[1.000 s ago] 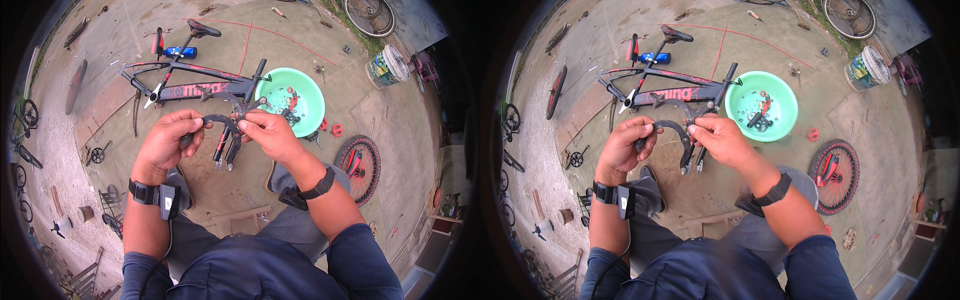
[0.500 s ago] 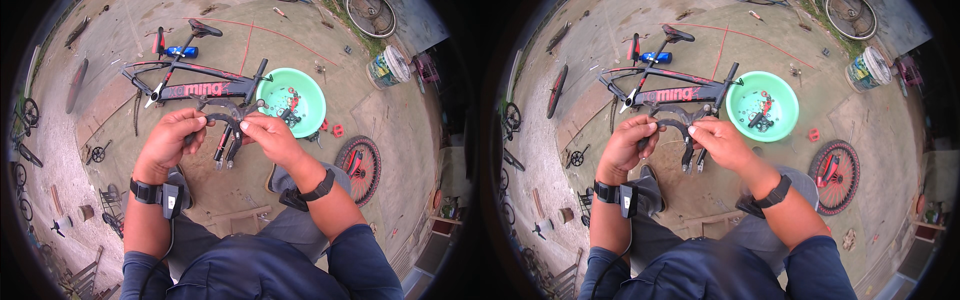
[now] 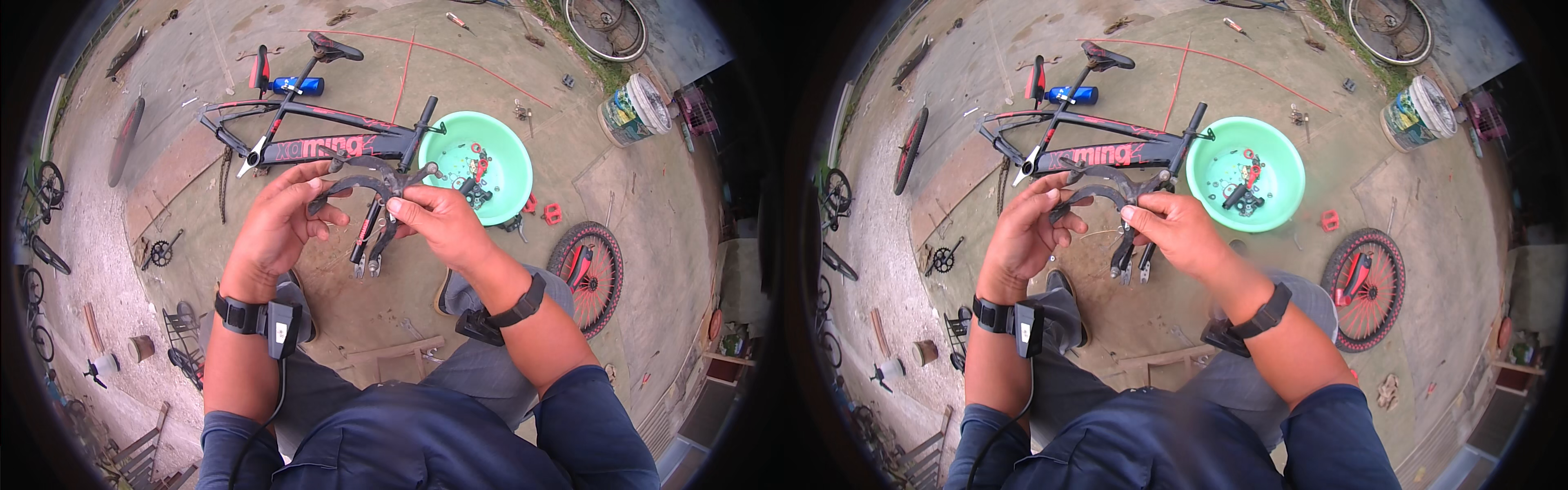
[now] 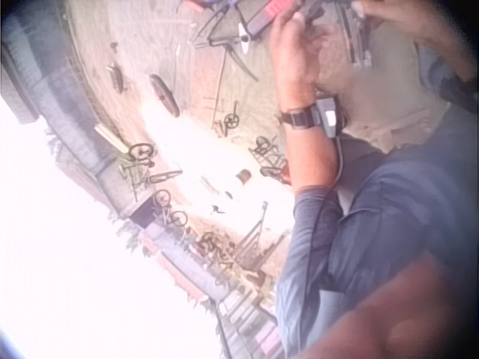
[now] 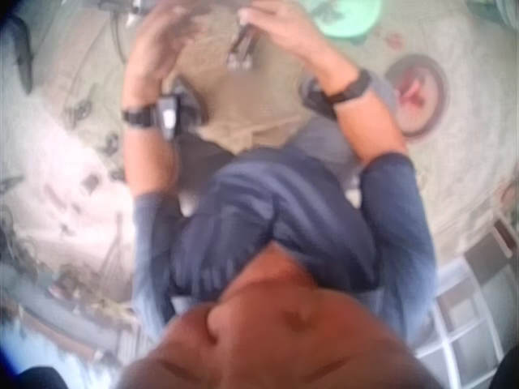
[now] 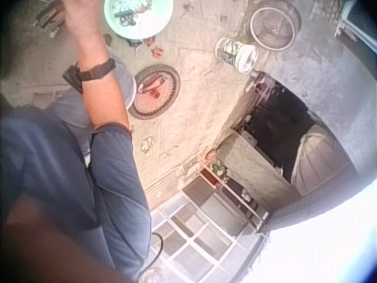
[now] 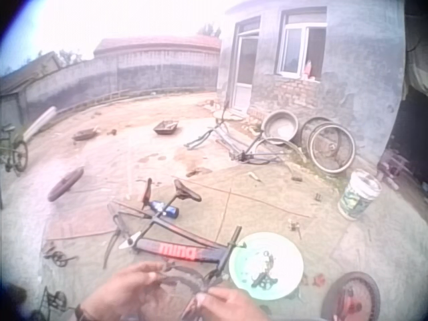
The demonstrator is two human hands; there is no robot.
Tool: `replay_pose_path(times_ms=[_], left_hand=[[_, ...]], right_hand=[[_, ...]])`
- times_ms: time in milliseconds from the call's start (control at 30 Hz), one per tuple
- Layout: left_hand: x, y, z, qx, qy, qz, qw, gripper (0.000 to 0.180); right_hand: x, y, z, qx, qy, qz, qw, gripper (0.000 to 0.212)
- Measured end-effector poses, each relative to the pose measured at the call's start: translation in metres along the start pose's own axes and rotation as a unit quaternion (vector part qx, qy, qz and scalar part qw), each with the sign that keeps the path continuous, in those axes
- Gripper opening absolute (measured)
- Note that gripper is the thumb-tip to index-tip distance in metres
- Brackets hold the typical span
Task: The person assembles a bicycle brake caliper by hand, inserting a bolt and attaching a brake pad to the caliper arm. The person then picks up a second brake pad and attaches it to the other side of the caliper.
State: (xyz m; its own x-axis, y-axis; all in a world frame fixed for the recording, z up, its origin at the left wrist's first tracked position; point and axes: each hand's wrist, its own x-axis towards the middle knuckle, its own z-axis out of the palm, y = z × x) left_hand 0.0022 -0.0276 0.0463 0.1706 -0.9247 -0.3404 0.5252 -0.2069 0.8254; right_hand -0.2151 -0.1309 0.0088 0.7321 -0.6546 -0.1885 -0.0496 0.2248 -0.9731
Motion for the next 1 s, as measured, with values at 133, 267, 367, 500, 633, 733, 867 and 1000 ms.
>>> replay_pose_path(times_ms=[133,267,367,500,633,733,867,1000], left_hand=[[-0.001,0.0032,-0.0005,0.059,0.022,0.019,0.998,0.041],[-0.0038,0.0038,-0.0002,0.097,0.04,0.012,0.994,0.044],[-0.004,0.0033,-0.0003,0.106,0.027,0.016,0.994,0.043],[-0.0033,0.0022,-0.0013,0.117,0.017,0.02,0.993,0.045],[-0.0031,0.0018,-0.0028,0.115,0.009,0.018,0.993,0.043],[-0.0027,-0.0003,-0.0022,0.125,0.012,0.015,0.992,0.04],[-0.0039,-0.0021,-0.0006,0.15,0.015,-0.002,0.989,0.034],[-0.0056,-0.0014,0.0014,0.2,0.004,-0.034,0.979,0.029]], right_hand=[[-0.0002,-0.001,-0.0022,0.002,-0.003,0.0,1.0,0.031],[-0.0018,-0.0036,-0.0015,0.01,-0.018,0.021,1.0,0.031],[-0.002,-0.0049,-0.0019,0.007,-0.045,0.034,0.998,0.031],[-0.0013,-0.0067,-0.0046,-0.013,-0.077,0.051,0.996,0.031],[-0.002,-0.0063,-0.004,-0.005,-0.077,0.05,0.996,0.031],[-0.0015,-0.0062,-0.0048,-0.007,-0.076,0.052,0.996,0.031],[-0.0003,-0.0047,-0.0047,0.015,-0.06,0.054,0.997,0.031],[-0.0006,-0.0053,-0.0056,0.016,-0.048,0.051,0.997,0.031]])
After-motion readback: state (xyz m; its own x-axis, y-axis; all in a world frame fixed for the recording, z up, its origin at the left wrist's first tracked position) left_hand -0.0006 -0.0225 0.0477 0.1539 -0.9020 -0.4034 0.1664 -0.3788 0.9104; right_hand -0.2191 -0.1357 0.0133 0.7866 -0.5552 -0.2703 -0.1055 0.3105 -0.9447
